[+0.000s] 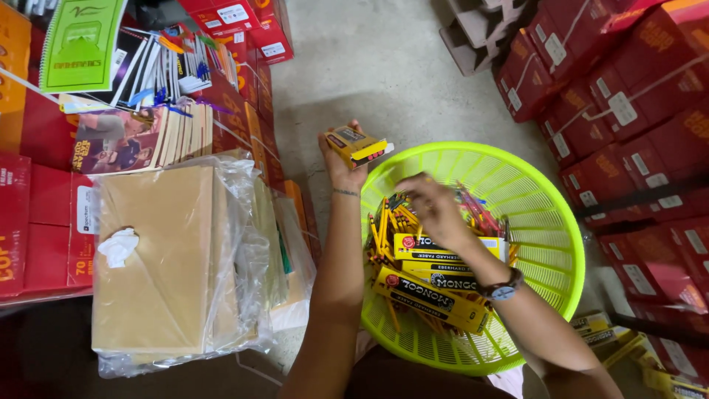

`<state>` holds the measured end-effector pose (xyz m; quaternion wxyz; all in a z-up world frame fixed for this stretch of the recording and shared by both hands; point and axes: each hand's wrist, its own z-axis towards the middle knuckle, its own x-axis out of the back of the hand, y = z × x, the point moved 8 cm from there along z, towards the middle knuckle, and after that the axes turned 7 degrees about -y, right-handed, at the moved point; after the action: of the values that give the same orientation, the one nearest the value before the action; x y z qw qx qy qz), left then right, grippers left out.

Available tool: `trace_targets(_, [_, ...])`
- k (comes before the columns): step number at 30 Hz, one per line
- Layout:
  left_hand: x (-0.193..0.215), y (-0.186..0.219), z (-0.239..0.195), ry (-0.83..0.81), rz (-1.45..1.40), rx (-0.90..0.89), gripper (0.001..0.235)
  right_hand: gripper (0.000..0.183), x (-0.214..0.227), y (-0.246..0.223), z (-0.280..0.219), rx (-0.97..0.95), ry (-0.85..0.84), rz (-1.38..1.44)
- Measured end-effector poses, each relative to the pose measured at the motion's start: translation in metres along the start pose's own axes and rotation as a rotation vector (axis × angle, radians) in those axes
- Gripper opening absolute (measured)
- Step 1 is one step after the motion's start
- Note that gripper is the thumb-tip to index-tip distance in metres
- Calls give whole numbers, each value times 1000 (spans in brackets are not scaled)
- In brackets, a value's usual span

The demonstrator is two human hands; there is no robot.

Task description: The person refills yellow cardboard pencil boxes by hand, taking loose pencils from a green plastic basket and placing them into the boxes.

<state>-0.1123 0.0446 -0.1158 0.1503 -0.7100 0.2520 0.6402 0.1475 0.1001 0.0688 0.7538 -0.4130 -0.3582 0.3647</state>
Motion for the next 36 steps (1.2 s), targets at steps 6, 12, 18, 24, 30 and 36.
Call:
trace_targets(6, [4, 0, 5, -62, -59, 34, 39, 43, -47, 76, -31, -296, -599, -410])
trace_targets(12, [7, -3, 8, -106, -102, 74, 40, 32, -13, 7, -4, -306, -527, -302])
trace_targets(18, [5, -6, 4, -81, -72, 91, 40, 15, 47, 4, -14, -248, -369, 106])
trace_targets(24, [-9, -4, -3, -143, -91, 57, 37, 19, 61, -34, -10, -98, -455, 891])
trace_targets(30, [-23, -3, -9, -159, -19, -5, 36, 26, 65, -59, -20, 115, -395, 1120])
trace_targets(36, [-19, -1, -9, -139, 31, -21, 33, 11, 61, -53, -26, 123, -202, 915])
